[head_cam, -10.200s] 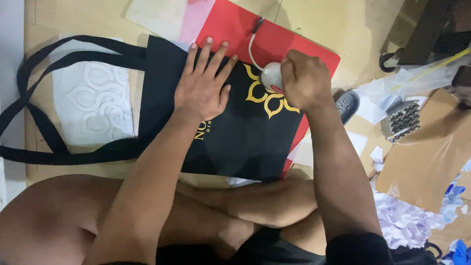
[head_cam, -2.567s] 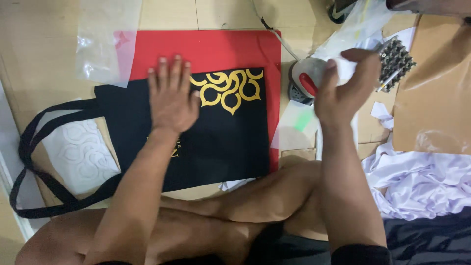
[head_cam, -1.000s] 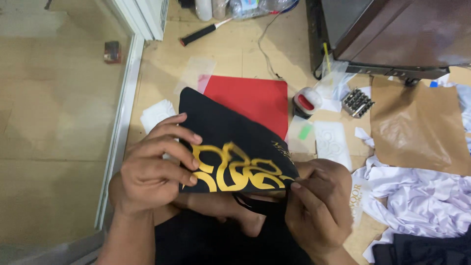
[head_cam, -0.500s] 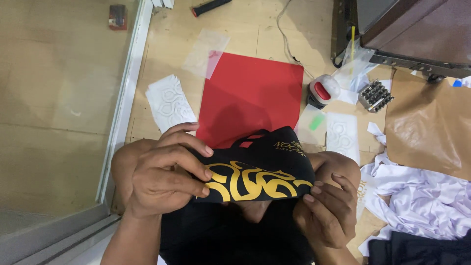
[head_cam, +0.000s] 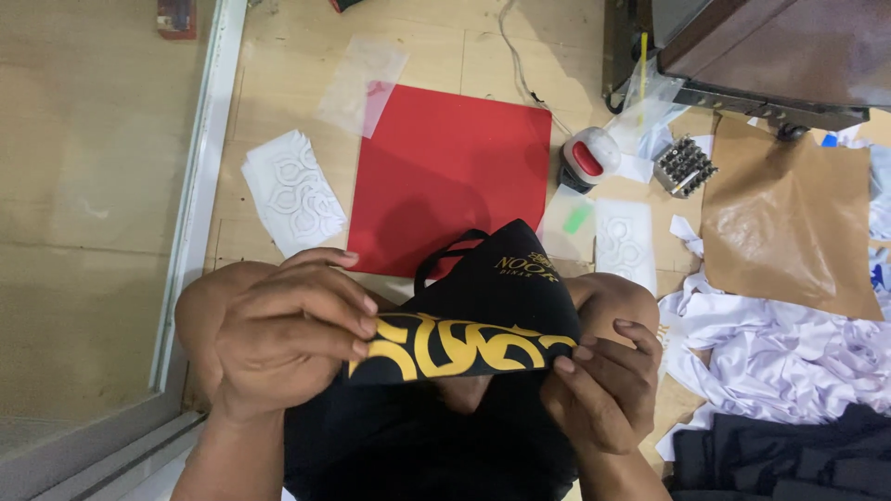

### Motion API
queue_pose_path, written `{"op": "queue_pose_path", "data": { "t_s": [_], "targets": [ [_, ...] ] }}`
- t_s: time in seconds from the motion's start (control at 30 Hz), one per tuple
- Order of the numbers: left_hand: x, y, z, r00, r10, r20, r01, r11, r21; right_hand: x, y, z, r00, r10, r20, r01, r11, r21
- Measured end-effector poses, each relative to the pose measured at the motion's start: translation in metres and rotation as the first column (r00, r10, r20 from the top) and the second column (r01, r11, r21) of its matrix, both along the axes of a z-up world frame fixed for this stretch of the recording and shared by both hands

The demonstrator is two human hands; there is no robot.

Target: Applying decorative gold heat transfers to a black tote bag using a small heat press iron while sitting on the floor.

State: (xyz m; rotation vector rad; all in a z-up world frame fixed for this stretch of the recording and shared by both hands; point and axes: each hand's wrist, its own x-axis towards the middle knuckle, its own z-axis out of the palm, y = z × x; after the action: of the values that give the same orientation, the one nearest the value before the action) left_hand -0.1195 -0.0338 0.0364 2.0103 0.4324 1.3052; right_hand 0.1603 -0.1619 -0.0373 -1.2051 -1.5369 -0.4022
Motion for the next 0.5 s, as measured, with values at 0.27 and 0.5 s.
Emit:
{"op": "queue_pose_path", "data": {
  "t_s": [0.27, 0.5],
  "targets": [
    [0.018, 0.025, 0.018, 0.941, 0.219, -0.259, -0.279, 0.935, -0.219, -0.007, 0.025, 0.027, 0.99, -0.031, -0.139, 0.013, 0.992, -0.127],
    [0.067, 0.069, 0.109, 0.849, 0.501, -0.171, -0.353, 0.777, 0.521, -0.037, 0.051, 0.034, 0.881, 0.006, -0.473, -0.28, 0.813, -0.511]
  ]
}}
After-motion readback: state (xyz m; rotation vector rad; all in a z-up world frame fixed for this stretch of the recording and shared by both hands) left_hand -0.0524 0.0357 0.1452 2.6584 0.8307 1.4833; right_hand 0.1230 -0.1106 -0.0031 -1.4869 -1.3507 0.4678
